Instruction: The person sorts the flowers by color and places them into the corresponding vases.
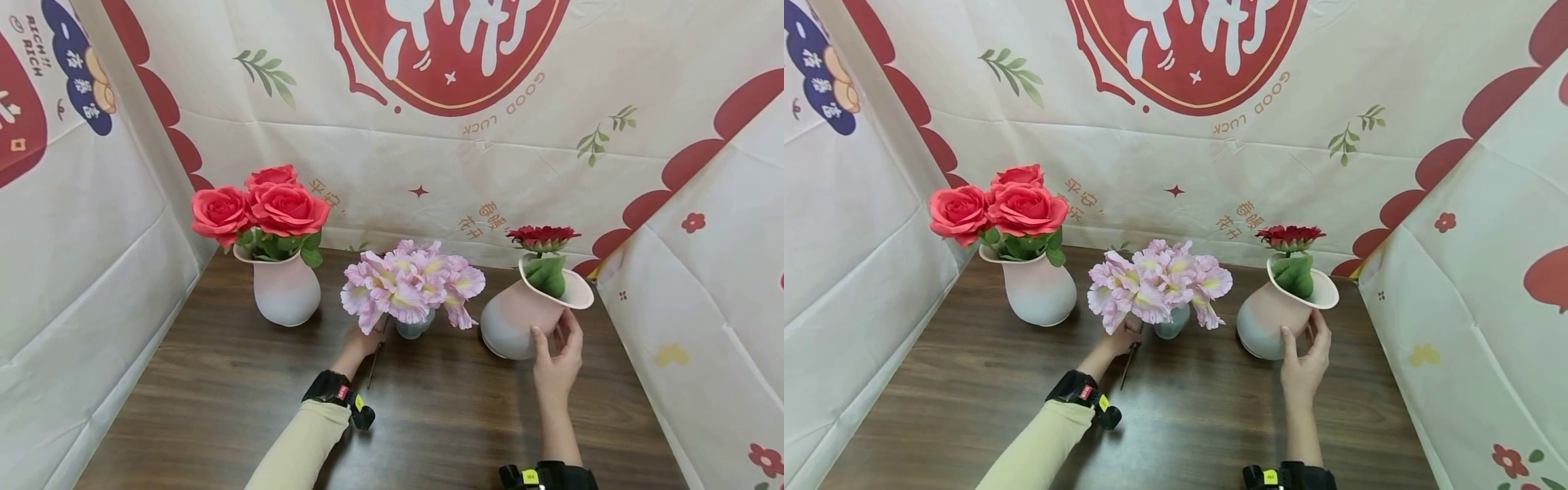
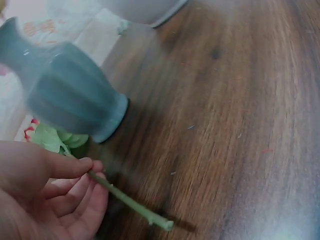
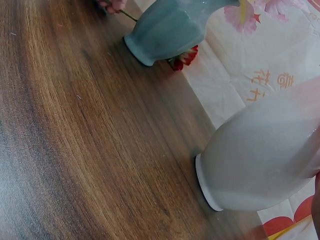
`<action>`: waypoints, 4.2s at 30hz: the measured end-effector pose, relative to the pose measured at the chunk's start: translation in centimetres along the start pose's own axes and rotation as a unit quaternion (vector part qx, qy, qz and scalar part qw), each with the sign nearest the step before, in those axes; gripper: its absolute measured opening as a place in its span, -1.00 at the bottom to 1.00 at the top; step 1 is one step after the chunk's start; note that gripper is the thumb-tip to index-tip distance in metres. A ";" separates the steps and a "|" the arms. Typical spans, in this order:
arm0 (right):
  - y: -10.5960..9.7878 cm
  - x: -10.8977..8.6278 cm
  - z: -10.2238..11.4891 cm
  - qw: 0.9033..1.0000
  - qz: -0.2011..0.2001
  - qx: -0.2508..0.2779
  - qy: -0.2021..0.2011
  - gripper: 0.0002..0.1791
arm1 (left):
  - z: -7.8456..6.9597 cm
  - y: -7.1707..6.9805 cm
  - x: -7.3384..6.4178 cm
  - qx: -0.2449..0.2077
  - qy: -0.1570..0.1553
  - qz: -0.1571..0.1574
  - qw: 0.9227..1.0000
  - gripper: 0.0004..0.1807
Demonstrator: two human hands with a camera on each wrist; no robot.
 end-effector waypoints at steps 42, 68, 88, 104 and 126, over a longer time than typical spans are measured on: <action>-0.4 -0.5 2.5 1.000 0.010 -0.018 -0.001 -0.36 | -9.2 -13.3 -10.5 -0.299 0.012 -0.118 0.947 -0.86; -0.3 -0.6 2.6 1.000 0.015 -0.021 -0.001 -0.36 | -11.6 -10.0 -18.6 -0.305 0.131 -0.152 0.931 -0.82; -0.6 -0.7 2.7 1.000 0.009 -0.018 -0.016 -0.37 | -21.0 -5.0 -19.1 -0.272 0.322 -0.032 0.907 -0.89; -0.9 -0.5 2.3 1.000 0.011 -0.023 -0.007 -0.38 | -36.0 -0.3 -16.1 -0.228 0.396 0.077 0.886 -0.89; -0.4 -1.1 1.7 0.997 0.040 -0.063 0.027 -0.36 | -44.4 2.8 -9.7 -0.238 0.384 0.063 0.890 -0.82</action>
Point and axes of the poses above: each hand's wrist, its own x-axis towards the middle knuckle, its own y-axis out of the palm, z = x × y, the point moved 10 cm from there along x, towards the middle knuckle, and after that the axes turned 15 degrees about -x, right-handed, at the moved point
